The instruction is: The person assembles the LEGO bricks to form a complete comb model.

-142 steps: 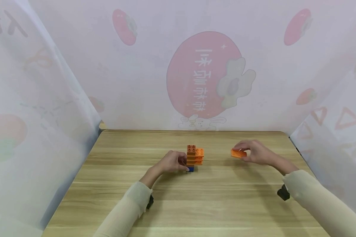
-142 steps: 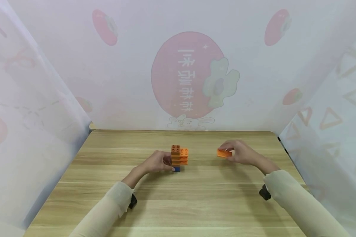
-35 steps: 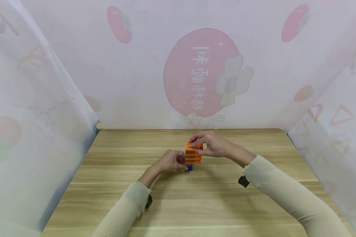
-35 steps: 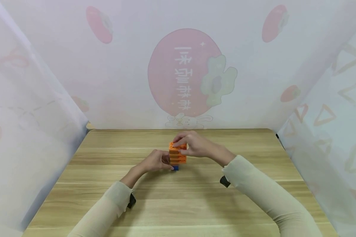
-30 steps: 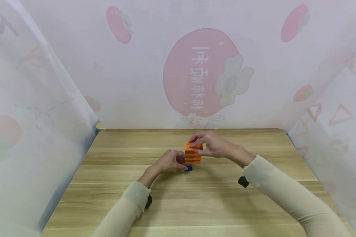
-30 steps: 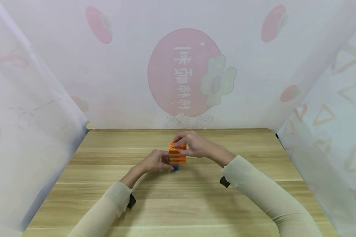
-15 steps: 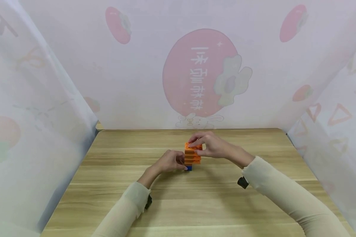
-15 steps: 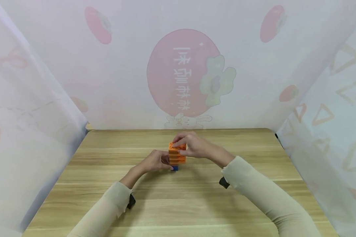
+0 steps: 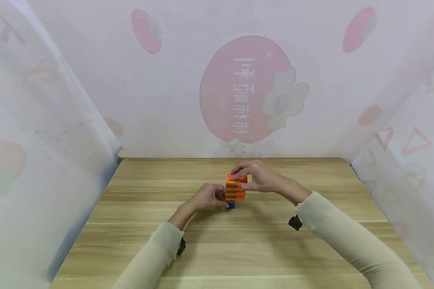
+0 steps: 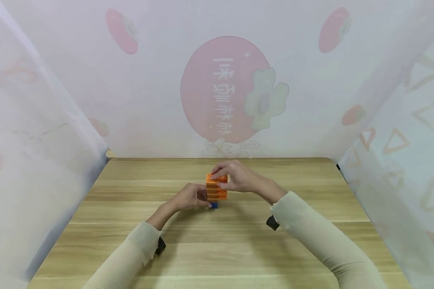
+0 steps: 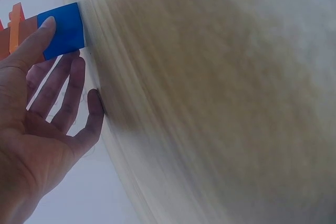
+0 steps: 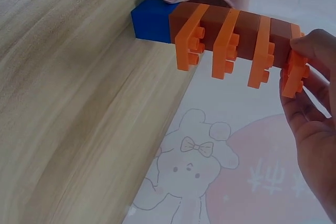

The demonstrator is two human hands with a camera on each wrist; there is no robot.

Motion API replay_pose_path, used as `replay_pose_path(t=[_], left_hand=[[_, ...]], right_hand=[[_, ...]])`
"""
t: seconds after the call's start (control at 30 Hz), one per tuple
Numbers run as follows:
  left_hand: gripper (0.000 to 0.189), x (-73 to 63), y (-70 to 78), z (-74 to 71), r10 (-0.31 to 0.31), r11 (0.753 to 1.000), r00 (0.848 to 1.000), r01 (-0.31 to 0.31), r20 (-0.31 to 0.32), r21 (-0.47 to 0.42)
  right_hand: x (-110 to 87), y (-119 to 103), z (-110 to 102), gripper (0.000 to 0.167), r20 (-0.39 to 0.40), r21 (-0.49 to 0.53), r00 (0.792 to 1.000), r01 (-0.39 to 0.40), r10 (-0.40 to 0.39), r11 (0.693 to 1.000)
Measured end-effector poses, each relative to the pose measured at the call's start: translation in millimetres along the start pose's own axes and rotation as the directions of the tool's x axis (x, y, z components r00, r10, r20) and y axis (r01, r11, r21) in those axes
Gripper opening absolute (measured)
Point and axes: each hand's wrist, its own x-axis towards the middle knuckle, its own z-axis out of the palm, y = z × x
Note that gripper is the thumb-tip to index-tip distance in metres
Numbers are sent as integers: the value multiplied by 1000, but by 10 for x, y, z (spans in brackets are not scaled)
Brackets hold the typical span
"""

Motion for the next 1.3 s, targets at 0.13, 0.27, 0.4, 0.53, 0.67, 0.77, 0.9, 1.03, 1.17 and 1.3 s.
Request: replay_pose_path(t=[0.13, 0.27, 0.4, 0.53, 0.67, 0.77, 0.9, 1.03, 1.17, 1.3], left_hand=[[23, 1, -1, -3, 10, 1000, 1000, -10, 2, -3], [24, -5, 10, -5, 22, 1000, 1000, -22, -4, 7], [25, -17, 20, -2, 37, 999, 999, -37, -9, 11], [29, -20, 16, 3, 33, 999, 999, -33, -9, 13], [35, -34, 18, -8, 30, 999, 999, -29, -20, 27], [42, -64, 44, -35, 32, 999, 998, -33, -56, -24], [51, -89, 100, -84, 51, 984, 989, -73, -136, -164], [54, -97, 164, -126, 92, 962, 974, -141, -207, -233], [51, -105, 218, -136, 123, 949, 960, -188, -253, -254], [46, -116, 254, -128, 130, 939, 948, -212, -290, -270]], right_hand=[[-2, -2, -6, 26, 6, 4, 1000, -9, 9, 1000], [-31, 15, -4, 29, 4, 6, 1000, -7, 7, 1000], [-76, 18, 5, 40, -15, 11, 1000, -24, 25, 1000], [-143, 26, 21, 50, -42, 35, 997, -68, 69, 997], [-243, 49, 58, 52, -81, 85, 992, -88, 95, 992], [-323, 70, 109, 52, -117, 143, 987, -97, 114, 985], [-421, 95, 197, 53, -174, 232, 974, -101, 143, 967], [-490, 117, 294, 59, -227, 292, 960, -94, 164, 952], [-533, 133, 387, 63, -273, 326, 946, -77, 172, 942], [-553, 126, 453, 62, -305, 351, 934, -71, 186, 934]])
